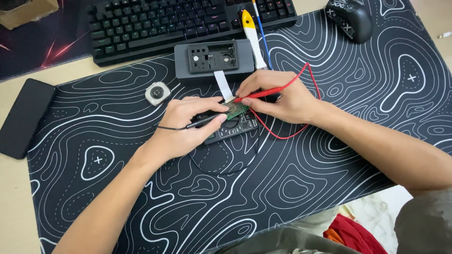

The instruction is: Testing electrical components on a circuit board using a digital multimeter and probes

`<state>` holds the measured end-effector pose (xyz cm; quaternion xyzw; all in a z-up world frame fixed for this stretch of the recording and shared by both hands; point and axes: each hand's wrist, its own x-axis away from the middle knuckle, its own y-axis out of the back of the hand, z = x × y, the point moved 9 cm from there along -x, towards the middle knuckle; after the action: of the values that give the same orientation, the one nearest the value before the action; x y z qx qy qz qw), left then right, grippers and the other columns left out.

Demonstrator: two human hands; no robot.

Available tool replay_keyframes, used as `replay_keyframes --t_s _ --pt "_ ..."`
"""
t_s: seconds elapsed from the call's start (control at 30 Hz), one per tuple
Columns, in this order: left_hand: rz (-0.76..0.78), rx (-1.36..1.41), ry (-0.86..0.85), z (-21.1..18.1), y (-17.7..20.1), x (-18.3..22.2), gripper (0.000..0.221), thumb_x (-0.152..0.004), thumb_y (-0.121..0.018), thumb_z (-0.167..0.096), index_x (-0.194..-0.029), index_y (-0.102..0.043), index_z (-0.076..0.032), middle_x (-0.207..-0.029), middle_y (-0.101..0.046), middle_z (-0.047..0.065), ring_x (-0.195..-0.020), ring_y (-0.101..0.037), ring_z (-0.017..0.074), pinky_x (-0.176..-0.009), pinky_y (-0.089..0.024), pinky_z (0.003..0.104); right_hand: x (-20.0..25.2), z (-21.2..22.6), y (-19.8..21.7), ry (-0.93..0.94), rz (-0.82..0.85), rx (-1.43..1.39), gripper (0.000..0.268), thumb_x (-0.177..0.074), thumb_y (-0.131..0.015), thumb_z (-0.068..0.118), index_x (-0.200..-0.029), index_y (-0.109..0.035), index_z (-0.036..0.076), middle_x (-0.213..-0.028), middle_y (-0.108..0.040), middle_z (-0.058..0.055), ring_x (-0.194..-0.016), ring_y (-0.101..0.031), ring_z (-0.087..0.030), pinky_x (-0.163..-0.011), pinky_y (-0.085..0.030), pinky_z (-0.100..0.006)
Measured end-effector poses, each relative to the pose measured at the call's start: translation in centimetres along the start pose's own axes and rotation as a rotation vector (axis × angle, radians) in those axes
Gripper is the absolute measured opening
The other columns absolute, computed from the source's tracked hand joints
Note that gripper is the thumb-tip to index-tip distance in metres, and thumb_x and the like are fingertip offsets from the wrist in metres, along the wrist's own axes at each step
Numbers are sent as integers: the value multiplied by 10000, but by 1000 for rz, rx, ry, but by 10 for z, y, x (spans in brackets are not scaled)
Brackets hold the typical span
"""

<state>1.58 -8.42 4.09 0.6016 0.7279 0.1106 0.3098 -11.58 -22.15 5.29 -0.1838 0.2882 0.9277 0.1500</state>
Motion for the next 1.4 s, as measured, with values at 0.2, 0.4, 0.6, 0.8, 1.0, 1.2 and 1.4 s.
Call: replay_keyframes --t_s 0.2,0.4,0.6,0.8,1.0,1.2,1.4 --pt "-8 -18 16 3 0 2 99 -1047 -803 -104 -1125 -863 -92 -1115 -887 184 -1239 -817 399 -1149 -566 473 0 -1 1 0 -2 -4 96 -1089 -789 3 -1177 -825 20 -1173 -846 -186 -1049 -844 -360 -961 -647 -470" --pt "-9 -22 9 3 -3 3 103 -1049 -803 -96 -1130 -866 -81 -1110 -890 174 -1265 -812 386 -1167 -554 473 -2 -1 0 -9 8 -11 102 -1085 -806 26 -1181 -837 33 -1172 -848 -178 -1066 -845 -346 -983 -646 -465" --pt "26 4 37 4 0 1 117 -1042 -796 -94 -1140 -861 -93 -1165 -888 187 -1258 -808 401 -1173 -552 489 -1 -1 0 -28 11 -27 110 -1084 -798 38 -1187 -835 26 -1172 -849 -190 -1058 -846 -352 -982 -648 -471" --pt "-5 -23 32 11 -4 3 130 -1037 -818 -110 -1156 -870 -97 -1135 -897 157 -1291 -803 371 -1183 -550 474 -4 -7 3 -95 36 -53 111 -1081 -793 42 -1179 -843 28 -1162 -854 -192 -1045 -845 -327 -979 -649 -455" --pt "5 -6 50 7 -1 3 134 -1029 -823 -106 -1154 -861 -75 -1130 -894 191 -1279 -800 408 -1184 -553 499 -2 -26 9 -187 45 -152 118 -1091 -780 81 -1191 -837 56 -1173 -868 -167 -1047 -819 -246 -984 -648 -445" --pt "-16 -28 50 7 -4 3 138 -1033 -820 -103 -1160 -869 -80 -1145 -888 210 -1252 -809 419 -1171 -558 501 -4 -23 7 -140 60 -122 129 -1076 -803 76 -1194 -850 48 -1166 -867 -165 -1060 -835 -277 -999 -651 -454" --pt "7 -31 54 5 -3 2 143 -1029 -813 -105 -1159 -871 -89 -1140 -886 224 -1235 -816 421 -1166 -561 507 -6 -9 2 -79 63 -77 124 -1059 -822 49 -1177 -858 46 -1171 -863 -170 -1069 -851 -325 -998 -651 -454"
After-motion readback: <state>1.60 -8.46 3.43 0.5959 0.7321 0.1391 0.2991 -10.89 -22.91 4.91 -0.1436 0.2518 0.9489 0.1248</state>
